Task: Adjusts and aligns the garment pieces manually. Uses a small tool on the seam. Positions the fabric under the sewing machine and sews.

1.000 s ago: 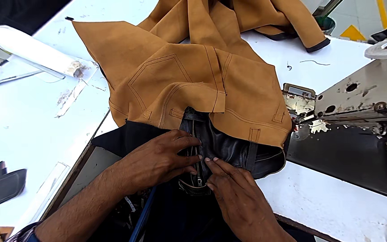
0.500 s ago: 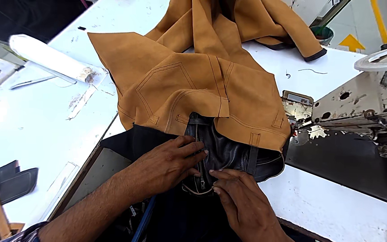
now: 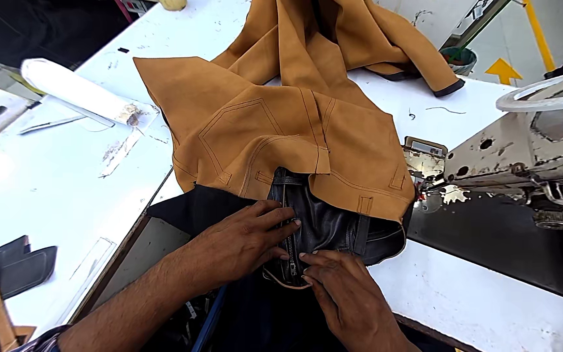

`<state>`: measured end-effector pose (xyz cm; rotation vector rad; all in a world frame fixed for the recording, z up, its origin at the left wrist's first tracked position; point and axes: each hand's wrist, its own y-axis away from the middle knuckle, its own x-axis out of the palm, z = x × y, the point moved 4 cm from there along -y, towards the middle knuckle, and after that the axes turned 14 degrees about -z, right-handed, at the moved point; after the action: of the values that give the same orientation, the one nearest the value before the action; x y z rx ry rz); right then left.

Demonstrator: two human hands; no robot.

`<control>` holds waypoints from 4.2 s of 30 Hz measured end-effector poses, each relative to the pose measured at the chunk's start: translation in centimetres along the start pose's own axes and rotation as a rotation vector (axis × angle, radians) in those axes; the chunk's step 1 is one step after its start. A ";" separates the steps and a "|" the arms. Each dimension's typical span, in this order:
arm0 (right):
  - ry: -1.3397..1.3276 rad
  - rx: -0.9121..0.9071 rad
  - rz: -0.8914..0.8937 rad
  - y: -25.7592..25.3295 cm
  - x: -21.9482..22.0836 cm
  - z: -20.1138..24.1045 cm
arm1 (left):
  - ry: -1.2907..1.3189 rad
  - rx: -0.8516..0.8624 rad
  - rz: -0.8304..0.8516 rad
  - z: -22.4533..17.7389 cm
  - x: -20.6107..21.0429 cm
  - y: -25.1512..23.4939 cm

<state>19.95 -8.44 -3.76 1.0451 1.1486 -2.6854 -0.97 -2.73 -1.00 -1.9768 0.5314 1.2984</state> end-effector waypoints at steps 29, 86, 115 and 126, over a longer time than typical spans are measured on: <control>-0.030 -0.006 0.059 0.1 -0.4 -0.6 | 0.089 0.097 -0.046 -0.8 -0.4 0.4; 0.069 -0.163 0.230 -1.9 -1.3 -1.0 | 0.186 -0.117 -0.061 -3.4 0.0 0.9; -0.046 -0.162 0.220 -1.1 -0.9 -1.7 | 0.171 -0.232 -0.066 -3.6 -0.2 1.0; 0.006 -0.243 0.176 -0.9 -1.0 -1.1 | 0.157 -0.229 -0.077 -3.6 -0.4 1.0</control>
<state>21.12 -7.26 -3.10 1.0599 1.2785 -2.3409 0.51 -6.09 -0.07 -2.2791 0.3893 1.2067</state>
